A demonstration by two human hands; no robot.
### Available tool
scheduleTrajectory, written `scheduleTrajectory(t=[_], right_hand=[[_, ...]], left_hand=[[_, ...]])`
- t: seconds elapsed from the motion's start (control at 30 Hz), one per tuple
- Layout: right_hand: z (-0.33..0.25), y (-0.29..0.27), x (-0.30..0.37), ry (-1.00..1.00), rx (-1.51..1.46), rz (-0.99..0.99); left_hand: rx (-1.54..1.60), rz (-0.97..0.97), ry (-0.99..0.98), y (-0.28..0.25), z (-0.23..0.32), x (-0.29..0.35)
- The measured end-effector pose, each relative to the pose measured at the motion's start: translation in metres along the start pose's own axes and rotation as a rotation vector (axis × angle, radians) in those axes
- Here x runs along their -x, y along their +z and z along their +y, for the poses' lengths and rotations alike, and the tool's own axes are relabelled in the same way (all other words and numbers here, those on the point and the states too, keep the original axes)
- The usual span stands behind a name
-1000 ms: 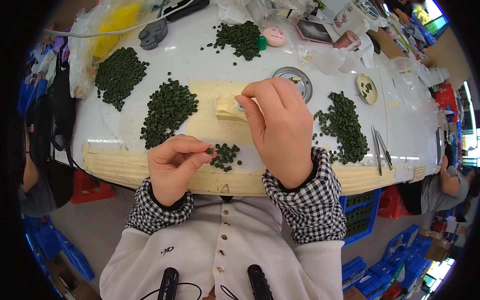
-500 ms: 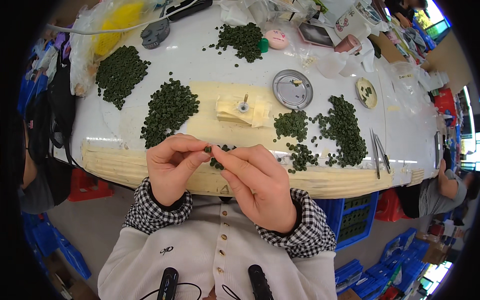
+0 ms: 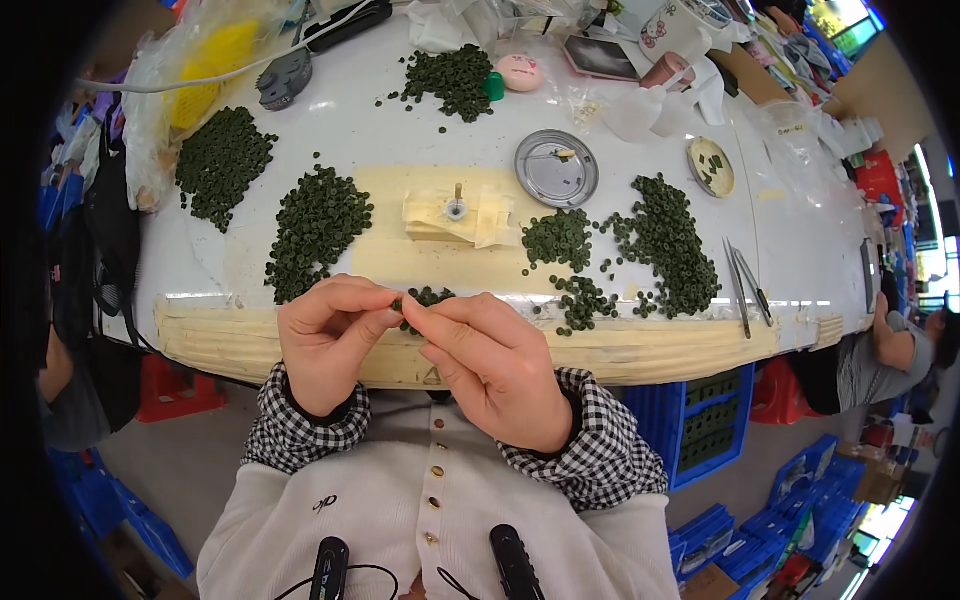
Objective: Assembling small green plastic components manually on a workbench.
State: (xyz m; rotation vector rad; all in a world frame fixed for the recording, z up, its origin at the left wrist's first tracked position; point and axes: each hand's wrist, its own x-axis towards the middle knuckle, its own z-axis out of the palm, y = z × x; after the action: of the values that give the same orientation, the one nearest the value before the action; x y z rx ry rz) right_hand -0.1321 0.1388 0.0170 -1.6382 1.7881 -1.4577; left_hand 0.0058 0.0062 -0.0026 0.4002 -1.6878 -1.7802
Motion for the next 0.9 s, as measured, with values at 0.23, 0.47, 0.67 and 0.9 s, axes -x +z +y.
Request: scheduleTrajectory(t=[0.23, 0.47, 0.67, 0.9], right_hand=[[0.027, -0.046, 0.006, 0.135, 0.54, 0.234], [0.025, -0.053, 0.014, 0.15, 0.631, 0.075], [0.026, -0.046, 0.015, 0.12, 0.701, 0.006], [0.025, -0.036, 0.02, 0.171, 0.329, 0.228]], left_hand=[[-0.631, -0.073, 0.069, -0.02, 0.019, 0.003], [-0.891, -0.121, 0.195, -0.018, 0.008, 0.003], [-0.898, 0.0, 0.233, -0.022, 0.01, 0.001], [-1.088, 0.11, 0.143, -0.05, 0.026, 0.006]])
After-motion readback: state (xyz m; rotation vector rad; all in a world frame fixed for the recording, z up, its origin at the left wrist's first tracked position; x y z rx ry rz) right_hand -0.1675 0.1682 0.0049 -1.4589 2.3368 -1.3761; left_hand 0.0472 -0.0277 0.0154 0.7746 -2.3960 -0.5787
